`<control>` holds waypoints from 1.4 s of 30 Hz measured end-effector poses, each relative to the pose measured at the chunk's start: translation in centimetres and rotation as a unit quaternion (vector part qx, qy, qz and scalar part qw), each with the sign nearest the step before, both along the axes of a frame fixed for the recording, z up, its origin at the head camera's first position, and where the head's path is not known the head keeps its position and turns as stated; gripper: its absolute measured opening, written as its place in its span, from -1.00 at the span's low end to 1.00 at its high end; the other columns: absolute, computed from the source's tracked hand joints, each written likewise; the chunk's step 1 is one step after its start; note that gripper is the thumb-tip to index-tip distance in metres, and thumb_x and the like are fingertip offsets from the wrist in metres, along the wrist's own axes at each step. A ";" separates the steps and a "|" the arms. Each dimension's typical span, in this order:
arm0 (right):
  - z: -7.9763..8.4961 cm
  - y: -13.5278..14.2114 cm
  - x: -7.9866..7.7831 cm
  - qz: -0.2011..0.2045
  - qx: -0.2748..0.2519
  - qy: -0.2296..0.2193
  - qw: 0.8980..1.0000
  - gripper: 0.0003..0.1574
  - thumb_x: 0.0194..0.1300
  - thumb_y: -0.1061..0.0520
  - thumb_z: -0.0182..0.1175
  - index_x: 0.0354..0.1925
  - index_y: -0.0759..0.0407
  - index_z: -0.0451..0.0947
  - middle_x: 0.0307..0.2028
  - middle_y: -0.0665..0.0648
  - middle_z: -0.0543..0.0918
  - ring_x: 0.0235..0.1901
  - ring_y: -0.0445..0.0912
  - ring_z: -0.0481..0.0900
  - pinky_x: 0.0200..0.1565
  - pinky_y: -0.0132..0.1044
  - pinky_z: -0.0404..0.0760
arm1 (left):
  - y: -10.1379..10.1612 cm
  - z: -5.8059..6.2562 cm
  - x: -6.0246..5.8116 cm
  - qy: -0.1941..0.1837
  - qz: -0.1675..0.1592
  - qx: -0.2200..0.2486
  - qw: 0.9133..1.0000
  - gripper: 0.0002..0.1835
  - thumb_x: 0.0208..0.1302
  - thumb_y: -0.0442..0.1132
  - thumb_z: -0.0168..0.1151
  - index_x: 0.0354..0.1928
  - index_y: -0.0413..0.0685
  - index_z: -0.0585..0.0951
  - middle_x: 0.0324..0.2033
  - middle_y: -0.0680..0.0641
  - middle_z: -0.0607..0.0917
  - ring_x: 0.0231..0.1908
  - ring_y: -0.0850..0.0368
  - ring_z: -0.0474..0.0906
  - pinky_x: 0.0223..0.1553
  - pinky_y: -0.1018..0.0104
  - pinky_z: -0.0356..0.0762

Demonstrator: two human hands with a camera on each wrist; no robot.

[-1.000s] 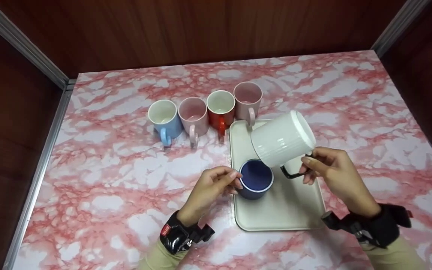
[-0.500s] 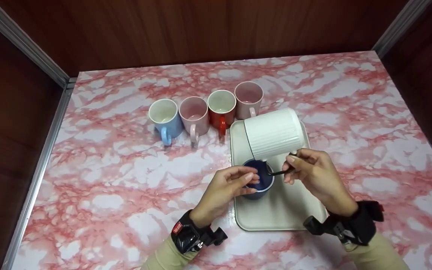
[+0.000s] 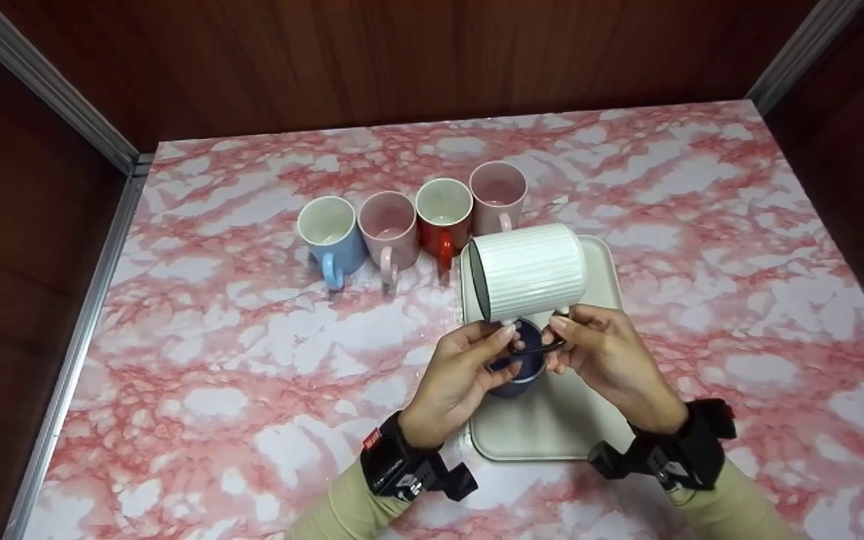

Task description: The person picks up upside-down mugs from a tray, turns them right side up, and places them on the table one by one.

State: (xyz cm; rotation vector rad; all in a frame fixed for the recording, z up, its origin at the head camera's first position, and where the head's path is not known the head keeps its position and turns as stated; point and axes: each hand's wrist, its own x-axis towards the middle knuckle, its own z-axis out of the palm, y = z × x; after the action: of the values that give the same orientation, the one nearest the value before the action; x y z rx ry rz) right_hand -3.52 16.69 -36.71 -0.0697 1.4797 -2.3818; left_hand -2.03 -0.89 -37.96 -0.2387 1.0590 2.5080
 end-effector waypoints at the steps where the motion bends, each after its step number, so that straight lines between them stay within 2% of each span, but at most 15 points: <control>1: 0.0 0.0 0.0 0.003 -0.003 -0.001 1.000 -0.79 0.28 0.41 -0.03 -0.42 0.30 0.52 -0.53 0.15 0.58 -0.65 -0.11 0.53 -0.55 -0.36 0.52 | 0.1 0.0 0.0 -0.003 0.003 0.004 1.000 -0.87 0.25 -0.50 0.02 -0.40 -0.19 0.50 -0.40 -0.11 0.53 -0.33 0.13 0.48 -0.32 0.32 0.51; 11: -0.3 -0.2 0.1 0.016 -0.008 0.016 1.000 -0.78 0.28 0.42 -0.04 -0.42 0.32 0.51 -0.55 0.14 0.59 -0.66 -0.12 0.53 -0.57 -0.37 0.49 | 0.5 0.3 0.0 -0.013 0.016 0.008 1.000 -0.86 0.24 -0.51 0.02 -0.44 -0.19 0.47 -0.43 -0.12 0.51 -0.39 0.15 0.46 -0.43 0.44 0.50; 18: -0.6 -0.3 0.1 0.012 -0.002 0.016 1.000 -0.77 0.29 0.41 -0.05 -0.40 0.31 0.52 -0.54 0.15 0.59 -0.65 -0.11 0.55 -0.57 -0.36 0.51 | 0.6 0.2 0.2 -0.005 0.023 0.004 1.000 -0.93 0.26 -0.49 0.02 -0.37 -0.26 0.46 -0.40 -0.14 0.49 -0.39 0.14 0.47 -0.42 0.46 0.51; 26: -0.7 -0.4 0.0 0.015 0.013 0.037 0.999 -0.81 0.30 0.38 -0.03 -0.39 0.32 0.52 -0.49 0.16 0.60 -0.63 -0.10 0.57 -0.56 -0.36 0.53 | 0.6 0.3 0.3 -0.001 0.026 -0.006 1.000 -0.95 0.26 -0.50 0.00 -0.33 -0.31 0.46 -0.41 -0.13 0.51 -0.39 0.15 0.48 -0.41 0.45 0.51; 36: -0.5 -0.3 -0.3 0.044 0.031 0.060 0.997 -0.83 0.33 0.33 -0.01 -0.28 0.40 0.52 -0.36 0.22 0.63 -0.56 -0.09 0.60 -0.52 -0.34 0.56 | 0.3 1.0 0.1 0.012 0.019 -0.009 1.000 -0.94 0.28 -0.50 -0.02 -0.30 -0.37 0.46 -0.42 -0.13 0.52 -0.38 0.16 0.49 -0.39 0.44 0.53; 42: -0.4 -0.1 -0.5 0.064 0.055 0.062 0.994 -0.78 0.34 0.28 -0.01 -0.20 0.43 0.51 -0.33 0.21 0.64 -0.54 -0.08 0.61 -0.50 -0.31 0.57 | 0.1 1.7 -0.3 0.019 0.008 -0.003 1.000 -0.88 0.29 -0.51 -0.04 -0.38 -0.30 0.47 -0.45 -0.12 0.51 -0.41 0.16 0.49 -0.39 0.44 0.51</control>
State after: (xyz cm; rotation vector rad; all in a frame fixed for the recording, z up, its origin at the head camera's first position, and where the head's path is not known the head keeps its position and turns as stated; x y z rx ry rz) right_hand -4.05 16.55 -37.07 -0.2829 1.6091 -2.2266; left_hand -2.34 -0.76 -36.30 -0.2027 1.0832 2.5335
